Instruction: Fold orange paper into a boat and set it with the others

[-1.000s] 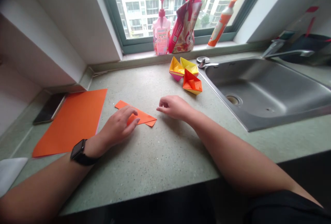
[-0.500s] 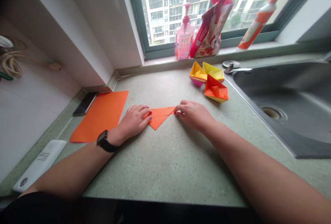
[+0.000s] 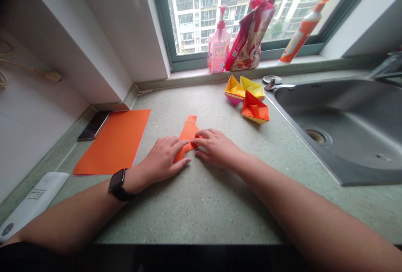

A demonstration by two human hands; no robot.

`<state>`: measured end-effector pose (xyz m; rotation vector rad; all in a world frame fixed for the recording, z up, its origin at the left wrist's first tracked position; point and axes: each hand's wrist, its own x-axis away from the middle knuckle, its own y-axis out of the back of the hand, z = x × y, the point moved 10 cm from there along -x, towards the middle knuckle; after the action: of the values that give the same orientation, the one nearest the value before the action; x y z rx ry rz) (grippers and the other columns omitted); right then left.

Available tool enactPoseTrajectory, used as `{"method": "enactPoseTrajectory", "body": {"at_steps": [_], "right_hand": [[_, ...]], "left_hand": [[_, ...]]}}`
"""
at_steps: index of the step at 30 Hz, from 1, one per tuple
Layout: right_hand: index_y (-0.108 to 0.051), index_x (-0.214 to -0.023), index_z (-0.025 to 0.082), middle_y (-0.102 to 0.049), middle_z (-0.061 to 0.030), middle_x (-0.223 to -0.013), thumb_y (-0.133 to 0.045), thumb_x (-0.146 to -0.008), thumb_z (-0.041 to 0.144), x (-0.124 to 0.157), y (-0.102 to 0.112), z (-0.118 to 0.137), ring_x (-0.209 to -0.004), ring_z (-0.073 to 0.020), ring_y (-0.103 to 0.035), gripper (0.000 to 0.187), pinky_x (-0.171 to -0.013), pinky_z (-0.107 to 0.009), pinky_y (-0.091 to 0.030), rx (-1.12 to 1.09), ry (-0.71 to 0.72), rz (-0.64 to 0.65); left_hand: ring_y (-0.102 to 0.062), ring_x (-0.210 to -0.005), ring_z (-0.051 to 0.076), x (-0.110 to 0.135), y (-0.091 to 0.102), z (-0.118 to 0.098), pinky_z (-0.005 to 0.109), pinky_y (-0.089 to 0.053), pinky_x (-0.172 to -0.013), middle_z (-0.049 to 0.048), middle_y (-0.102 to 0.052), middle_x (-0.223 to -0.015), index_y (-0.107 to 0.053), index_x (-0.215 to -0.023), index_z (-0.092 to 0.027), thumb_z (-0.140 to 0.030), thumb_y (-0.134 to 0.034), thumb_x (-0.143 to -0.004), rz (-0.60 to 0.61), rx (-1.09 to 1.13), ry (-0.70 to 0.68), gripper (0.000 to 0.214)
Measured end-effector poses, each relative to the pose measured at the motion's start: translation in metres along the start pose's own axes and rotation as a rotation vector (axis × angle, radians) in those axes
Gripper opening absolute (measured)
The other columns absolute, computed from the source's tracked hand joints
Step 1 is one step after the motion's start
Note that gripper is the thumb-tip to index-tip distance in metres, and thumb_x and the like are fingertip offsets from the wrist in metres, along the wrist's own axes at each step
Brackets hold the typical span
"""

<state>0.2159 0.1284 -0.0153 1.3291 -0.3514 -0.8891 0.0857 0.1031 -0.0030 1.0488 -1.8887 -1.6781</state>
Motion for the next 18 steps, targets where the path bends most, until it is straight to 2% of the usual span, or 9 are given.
{"method": "enactPoseTrajectory", "body": {"at_steps": [3, 5, 9, 12, 18], "right_hand": [[-0.078, -0.132, 0.031, -0.074, -0.0097, -0.143, -0.075, -0.101, 0.035, 0.001, 0.000, -0.012, -0.133, -0.0336, -0.067, 0.032, -0.111, -0.056, -0.056, 0.008, -0.029, 0.001], [-0.078, -0.131, 0.031, -0.074, -0.0093, -0.145, -0.075, -0.101, 0.036, 0.002, 0.001, -0.022, -0.134, -0.0336, -0.066, 0.031, -0.113, -0.057, -0.055, 0.012, -0.051, 0.006], [-0.078, -0.130, 0.029, -0.074, -0.0103, -0.145, -0.075, -0.101, 0.037, 0.001, 0.004, -0.031, -0.135, -0.0340, -0.066, 0.030, -0.112, -0.057, -0.055, 0.018, -0.084, 0.023], [-0.078, -0.130, 0.028, -0.073, -0.0110, -0.145, -0.075, -0.101, 0.036, 0.001, 0.003, -0.029, -0.135, -0.0344, -0.066, 0.030, -0.113, -0.057, -0.055, 0.009, -0.091, 0.028], [-0.080, -0.121, 0.028, -0.076, -0.0105, -0.138, -0.076, -0.099, 0.035, 0.001, 0.008, -0.029, -0.129, -0.0337, -0.069, 0.024, -0.108, -0.054, -0.056, 0.012, -0.103, 0.005]], "left_hand": [[-0.064, -0.119, 0.034, 0.000, 0.001, -0.006, 0.051, -0.049, -0.107, 0.0132, -0.072, -0.128, -0.067, -0.125, -0.019, -0.059, -0.080, -0.096, -0.010, 0.059, -0.082, 0.051], [-0.064, -0.121, 0.033, -0.001, 0.001, -0.005, 0.050, -0.049, -0.107, 0.0129, -0.072, -0.131, -0.067, -0.120, -0.020, -0.054, -0.083, -0.095, -0.015, 0.099, -0.114, 0.046], [-0.067, -0.113, 0.029, -0.003, 0.001, -0.004, 0.045, -0.053, -0.100, 0.0102, -0.075, -0.122, -0.067, -0.115, -0.020, -0.036, -0.077, -0.100, -0.032, 0.132, -0.157, 0.024], [-0.069, -0.103, 0.027, -0.004, 0.003, -0.004, 0.041, -0.054, -0.092, 0.0087, -0.076, -0.111, -0.069, -0.111, -0.020, -0.030, -0.069, -0.104, -0.050, 0.114, -0.174, 0.012], [-0.069, -0.091, 0.023, -0.003, 0.008, -0.002, 0.037, -0.053, -0.083, 0.0063, -0.076, -0.098, -0.071, -0.101, -0.020, -0.026, -0.064, -0.105, -0.088, 0.082, -0.167, 0.010]]}}
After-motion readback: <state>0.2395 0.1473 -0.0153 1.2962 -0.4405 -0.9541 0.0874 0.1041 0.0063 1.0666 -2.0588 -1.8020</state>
